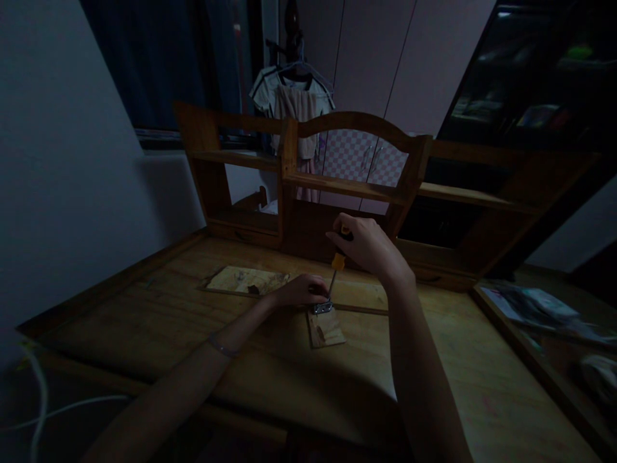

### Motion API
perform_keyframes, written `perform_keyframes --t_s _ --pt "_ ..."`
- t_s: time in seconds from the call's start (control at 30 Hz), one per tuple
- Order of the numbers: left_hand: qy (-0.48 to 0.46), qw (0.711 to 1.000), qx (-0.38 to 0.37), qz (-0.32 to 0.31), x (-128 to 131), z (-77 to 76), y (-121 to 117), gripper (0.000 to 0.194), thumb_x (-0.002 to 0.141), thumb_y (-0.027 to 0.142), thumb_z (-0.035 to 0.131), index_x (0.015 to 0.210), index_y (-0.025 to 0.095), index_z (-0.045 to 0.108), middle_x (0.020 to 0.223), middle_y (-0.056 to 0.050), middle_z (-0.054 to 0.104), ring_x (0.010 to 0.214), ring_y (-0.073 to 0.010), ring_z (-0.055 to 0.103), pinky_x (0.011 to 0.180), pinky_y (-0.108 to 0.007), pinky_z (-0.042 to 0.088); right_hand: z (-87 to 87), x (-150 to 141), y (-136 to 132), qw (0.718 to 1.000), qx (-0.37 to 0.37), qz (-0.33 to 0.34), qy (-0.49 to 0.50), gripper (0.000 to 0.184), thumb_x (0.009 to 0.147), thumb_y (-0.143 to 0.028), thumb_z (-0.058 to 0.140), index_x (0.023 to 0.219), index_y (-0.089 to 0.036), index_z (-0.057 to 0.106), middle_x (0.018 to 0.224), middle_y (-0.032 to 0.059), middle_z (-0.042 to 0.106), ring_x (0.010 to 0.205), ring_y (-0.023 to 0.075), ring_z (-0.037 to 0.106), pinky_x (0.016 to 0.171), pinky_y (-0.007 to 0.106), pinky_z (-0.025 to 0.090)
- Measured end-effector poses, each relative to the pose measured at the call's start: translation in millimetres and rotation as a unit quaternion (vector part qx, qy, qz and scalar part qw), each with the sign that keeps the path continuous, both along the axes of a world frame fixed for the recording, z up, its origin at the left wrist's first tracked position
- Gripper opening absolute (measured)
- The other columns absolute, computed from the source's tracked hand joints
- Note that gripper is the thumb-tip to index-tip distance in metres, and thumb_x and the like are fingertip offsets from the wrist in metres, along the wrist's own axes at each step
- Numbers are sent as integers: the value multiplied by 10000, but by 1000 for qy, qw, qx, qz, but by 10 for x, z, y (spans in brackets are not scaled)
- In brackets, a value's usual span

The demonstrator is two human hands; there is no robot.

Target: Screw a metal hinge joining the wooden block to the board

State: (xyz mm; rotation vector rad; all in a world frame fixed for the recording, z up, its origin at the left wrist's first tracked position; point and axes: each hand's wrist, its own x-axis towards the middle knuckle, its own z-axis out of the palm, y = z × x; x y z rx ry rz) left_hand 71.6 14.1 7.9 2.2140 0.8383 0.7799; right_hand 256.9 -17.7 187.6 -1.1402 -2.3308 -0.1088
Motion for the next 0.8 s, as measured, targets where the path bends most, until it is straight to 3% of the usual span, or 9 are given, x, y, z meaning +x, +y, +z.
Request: perform_keyframes --t_s 0.17,0.33,0.53,0.7,0.8 --pt "8 1000 1 1 0 -3 -12 162 833 281 666 913 147 711 905 -39 682 851 -153 625 773 -227 447 10 -13 -24 1000 10 16 4 288 855 -311 547 1129 -223 545 1075 84 629 947 224 599 767 317 396" --pt "5 1000 7 12 23 15 -56 141 835 258 661 916 153 711 919 -41 675 841 -149 620 767 -229 451 -1 -17 -9 1000 20 -15 -6 253 903 -415 503 1056 -223 564 973 79 650 899 241 610 724 327 390" --pt "-6 1000 17 26 55 1 -76 103 821 228 670 891 156 693 919 -35 668 861 -148 619 795 -226 457 -2 -24 -12 1000 29 0 0 299 851 -308 550 1138 -226 543 1103 80 622 961 229 606 774 319 397" --pt "-42 999 -16 14 70 -9 -84 113 811 204 666 903 141 687 955 -45 693 889 -154 649 813 -229 475 3 -32 -22 999 29 -40 -22 250 901 -428 504 1033 -227 575 985 63 647 895 228 615 719 314 385" --pt "-50 998 -47 16 72 -3 -91 125 801 199 671 910 139 689 962 -49 718 886 -161 666 815 -235 485 5 -18 -13 999 26 -36 -22 198 911 -369 489 1002 -222 585 978 64 644 886 212 612 735 307 392"
